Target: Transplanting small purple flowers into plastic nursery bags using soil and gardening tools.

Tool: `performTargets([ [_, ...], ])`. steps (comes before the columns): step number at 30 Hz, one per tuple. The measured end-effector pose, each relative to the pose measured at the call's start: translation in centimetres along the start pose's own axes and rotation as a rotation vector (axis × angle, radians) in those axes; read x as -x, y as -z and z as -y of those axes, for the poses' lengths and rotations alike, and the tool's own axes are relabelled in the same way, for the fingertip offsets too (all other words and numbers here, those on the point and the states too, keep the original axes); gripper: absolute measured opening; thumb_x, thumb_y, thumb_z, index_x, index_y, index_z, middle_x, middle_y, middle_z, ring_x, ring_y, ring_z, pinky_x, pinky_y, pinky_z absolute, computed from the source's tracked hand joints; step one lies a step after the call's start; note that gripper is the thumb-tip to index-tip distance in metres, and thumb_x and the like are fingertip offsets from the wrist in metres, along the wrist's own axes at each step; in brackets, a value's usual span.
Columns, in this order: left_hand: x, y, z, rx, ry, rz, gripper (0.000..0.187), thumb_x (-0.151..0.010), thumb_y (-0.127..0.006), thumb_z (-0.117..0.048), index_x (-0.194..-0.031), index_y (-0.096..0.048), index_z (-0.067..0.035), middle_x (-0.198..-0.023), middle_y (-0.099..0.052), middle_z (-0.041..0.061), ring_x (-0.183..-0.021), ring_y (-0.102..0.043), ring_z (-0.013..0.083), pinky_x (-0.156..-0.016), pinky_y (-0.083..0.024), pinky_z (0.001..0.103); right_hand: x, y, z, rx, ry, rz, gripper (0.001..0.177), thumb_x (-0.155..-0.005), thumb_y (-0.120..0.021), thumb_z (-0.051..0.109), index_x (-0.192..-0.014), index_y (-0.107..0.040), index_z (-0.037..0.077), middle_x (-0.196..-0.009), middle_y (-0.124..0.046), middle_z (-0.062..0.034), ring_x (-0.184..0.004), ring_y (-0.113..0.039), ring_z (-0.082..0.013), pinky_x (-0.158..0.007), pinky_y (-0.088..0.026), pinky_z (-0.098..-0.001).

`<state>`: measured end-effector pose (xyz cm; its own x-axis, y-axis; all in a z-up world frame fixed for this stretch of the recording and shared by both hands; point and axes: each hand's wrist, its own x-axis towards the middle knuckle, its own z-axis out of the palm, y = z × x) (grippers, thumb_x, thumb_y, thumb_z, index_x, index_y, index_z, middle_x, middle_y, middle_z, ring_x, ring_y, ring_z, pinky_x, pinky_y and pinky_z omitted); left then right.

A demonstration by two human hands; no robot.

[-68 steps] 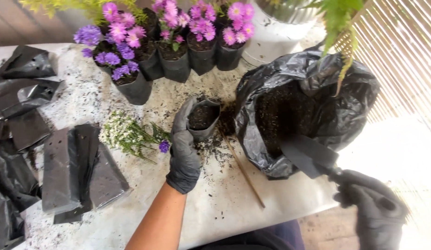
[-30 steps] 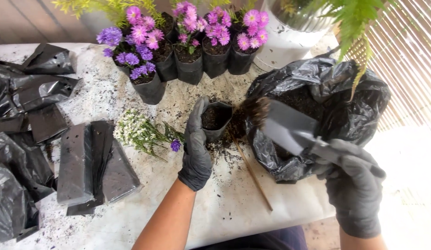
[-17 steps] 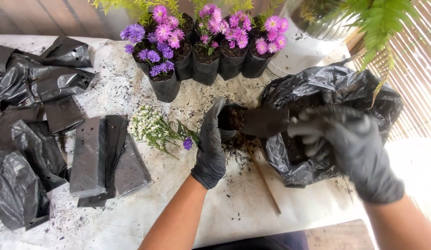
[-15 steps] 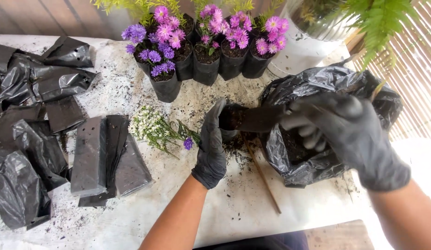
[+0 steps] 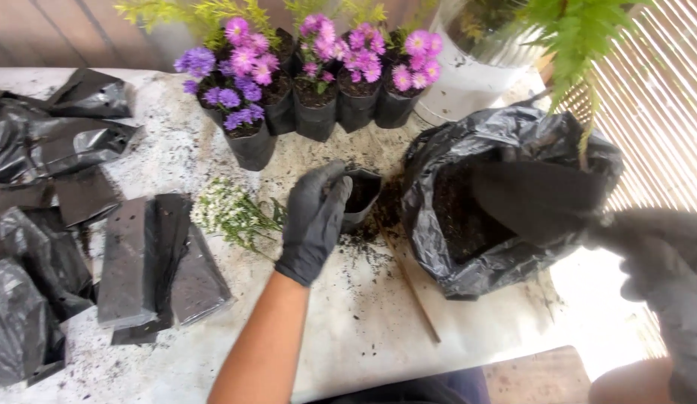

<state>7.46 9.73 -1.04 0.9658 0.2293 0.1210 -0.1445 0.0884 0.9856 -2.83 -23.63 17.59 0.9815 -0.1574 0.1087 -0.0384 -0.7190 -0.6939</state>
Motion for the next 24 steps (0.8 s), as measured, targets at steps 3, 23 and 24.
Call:
performTargets([
  [3,-0.3,0.3,-3.4,-0.316,-0.118,0.115,0.039,-0.096,-0.064,-0.037,-0.118,-0.072,-0.006,-0.127,-0.071,0.015,-0.115,-0.070,0.0307,-0.094,-0.062,0.038,2.6,-0.3,-1.4,-0.164,0.130,-0.113,0.026,-0.116,-0.048,-0.001,-0.138,-0.063,-0.007,-0.110,-0.072,-0.0186,-0.091,-0.068,-0.0193,-0.063,-0.047,-0.0227],
  [23,5.1,-2.5,-0.6,-0.085,-0.203,-0.043,0.086,-0.103,-0.034,-0.067,-0.163,-0.009,-0.011,-0.172,-0.012,0.019,-0.161,-0.014,0.0392,-0.130,-0.024,0.058,3.3,-11.6,-11.9,-0.635,-0.096,-0.274,0.024,-0.101,-0.065,0.008,-0.123,-0.069,0.000,-0.111,-0.074,-0.0183,-0.081,-0.069,-0.0184,-0.071,-0.060,-0.0229],
  [24,5.2,-2.6,-0.6,-0.083,-0.199,-0.037,0.086,-0.103,-0.034,-0.067,-0.163,-0.009,-0.011,-0.172,-0.012,0.019,-0.161,-0.014,0.0392,-0.130,-0.024,0.058,3.1,-11.9,-11.7,-0.631,-0.101,-0.278,0.024,-0.101,-0.065,0.008,-0.123,-0.069,0.000,-0.111,-0.074,-0.0183,-0.081,-0.069,-0.0184,-0.071,-0.060,-0.0229],
])
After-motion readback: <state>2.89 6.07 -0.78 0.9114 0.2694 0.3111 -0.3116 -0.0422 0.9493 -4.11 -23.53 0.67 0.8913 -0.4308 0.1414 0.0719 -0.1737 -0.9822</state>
